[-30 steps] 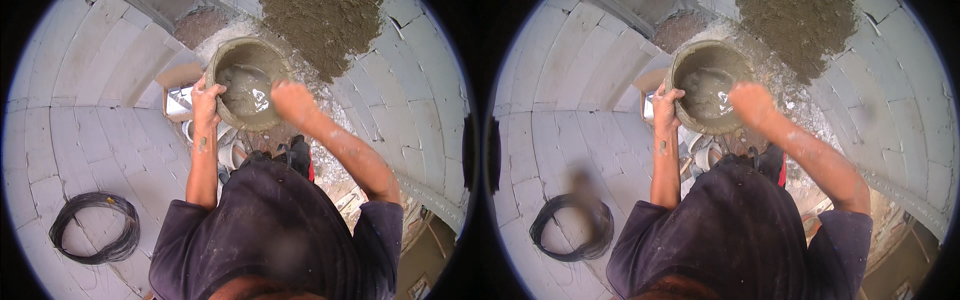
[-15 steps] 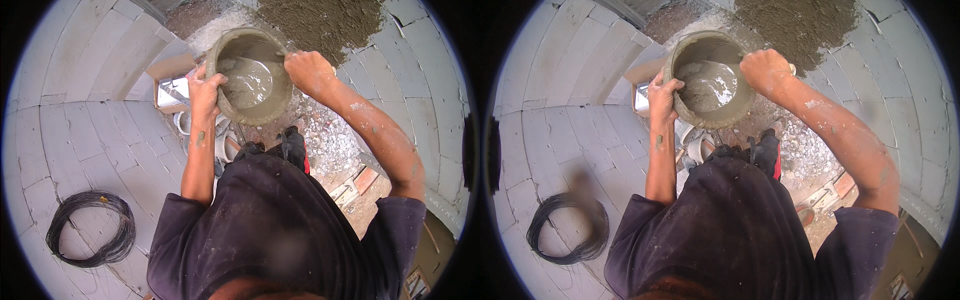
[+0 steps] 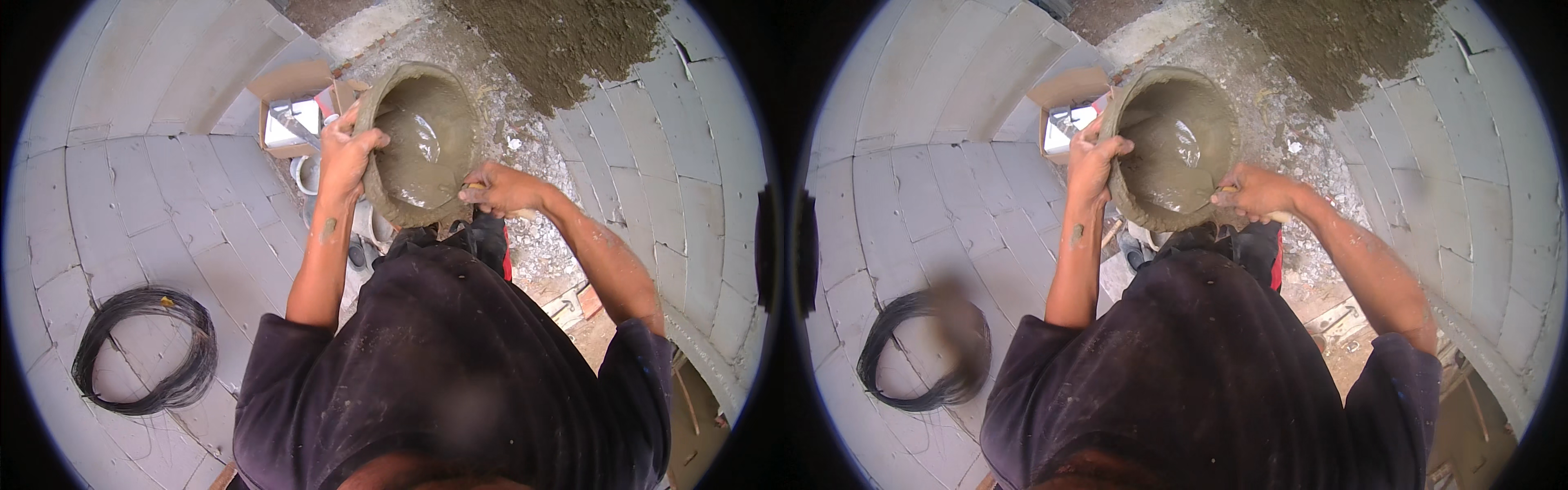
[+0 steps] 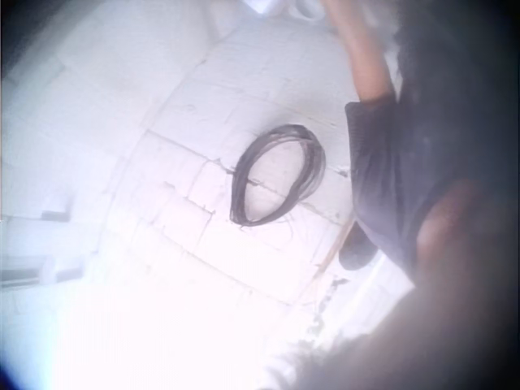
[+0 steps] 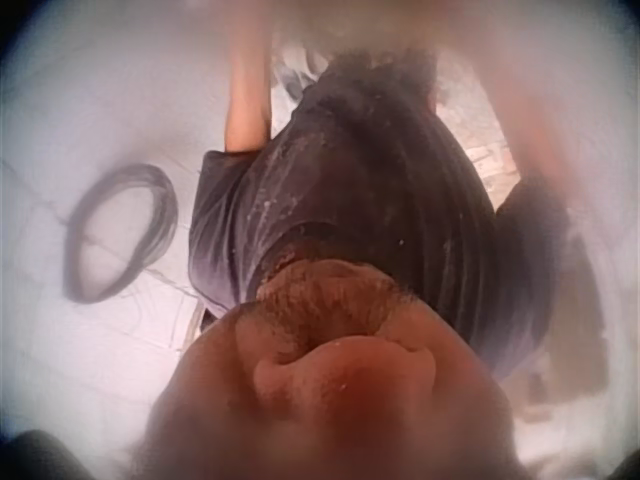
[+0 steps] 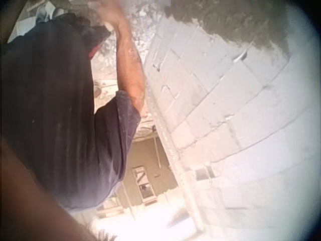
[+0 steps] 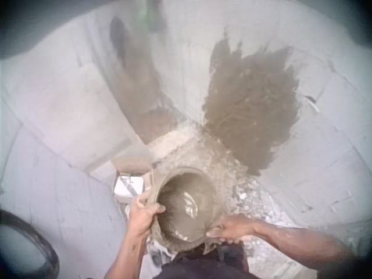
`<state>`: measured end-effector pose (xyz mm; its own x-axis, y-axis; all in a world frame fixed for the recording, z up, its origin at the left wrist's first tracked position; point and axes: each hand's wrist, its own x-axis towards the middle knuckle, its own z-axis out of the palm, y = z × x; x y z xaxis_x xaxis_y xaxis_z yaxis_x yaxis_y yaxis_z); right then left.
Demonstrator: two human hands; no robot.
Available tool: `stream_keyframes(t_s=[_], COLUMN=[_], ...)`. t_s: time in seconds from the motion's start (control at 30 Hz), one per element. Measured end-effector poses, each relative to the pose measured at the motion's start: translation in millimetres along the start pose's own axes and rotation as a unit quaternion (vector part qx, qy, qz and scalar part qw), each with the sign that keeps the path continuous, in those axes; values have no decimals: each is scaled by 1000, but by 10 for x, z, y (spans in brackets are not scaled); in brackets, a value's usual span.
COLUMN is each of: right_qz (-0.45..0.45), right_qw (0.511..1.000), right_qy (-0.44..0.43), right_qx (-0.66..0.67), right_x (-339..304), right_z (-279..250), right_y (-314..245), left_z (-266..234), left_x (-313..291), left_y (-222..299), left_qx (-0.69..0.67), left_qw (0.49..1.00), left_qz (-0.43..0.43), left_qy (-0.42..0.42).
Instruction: The person applies wet plaster to a cinder block wall by scooping it from a bucket and flinging it against the surface.
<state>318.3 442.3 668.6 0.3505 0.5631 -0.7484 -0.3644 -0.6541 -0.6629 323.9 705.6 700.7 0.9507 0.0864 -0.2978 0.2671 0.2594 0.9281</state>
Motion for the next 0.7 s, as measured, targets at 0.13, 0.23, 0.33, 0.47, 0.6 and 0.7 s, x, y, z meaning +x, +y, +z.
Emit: stream_keyframes(t_s=[0.13,0.23,0.33,0.47,0.6,0.7], right_qz=[-49,-54,-88,-47,-70,-68], right_qw=[990,993,937,777,791,813], right_qy=[-36,38,230,388,291,289], right_qx=[124,102,-247,-494,-534,-500], right_x=[84,2,-308,-619,-197,-430], right_z=[95,71,-76,-336,7,-27], right_y=[-34,-371,-520,-770,-712,-635], left_z=[-111,-161,-150,-82,-148,-158], left_x=[-64,-53,-38,94,194,96], left_y=[78,15,32,25,-73,-50], left_qx=[-22,-105,-140,-153,-172,-138], left_qw=[998,991,987,986,984,990], left_qz=[56,62,67,60,45,24], left_qy=[24,52,40,-6,-5,6])
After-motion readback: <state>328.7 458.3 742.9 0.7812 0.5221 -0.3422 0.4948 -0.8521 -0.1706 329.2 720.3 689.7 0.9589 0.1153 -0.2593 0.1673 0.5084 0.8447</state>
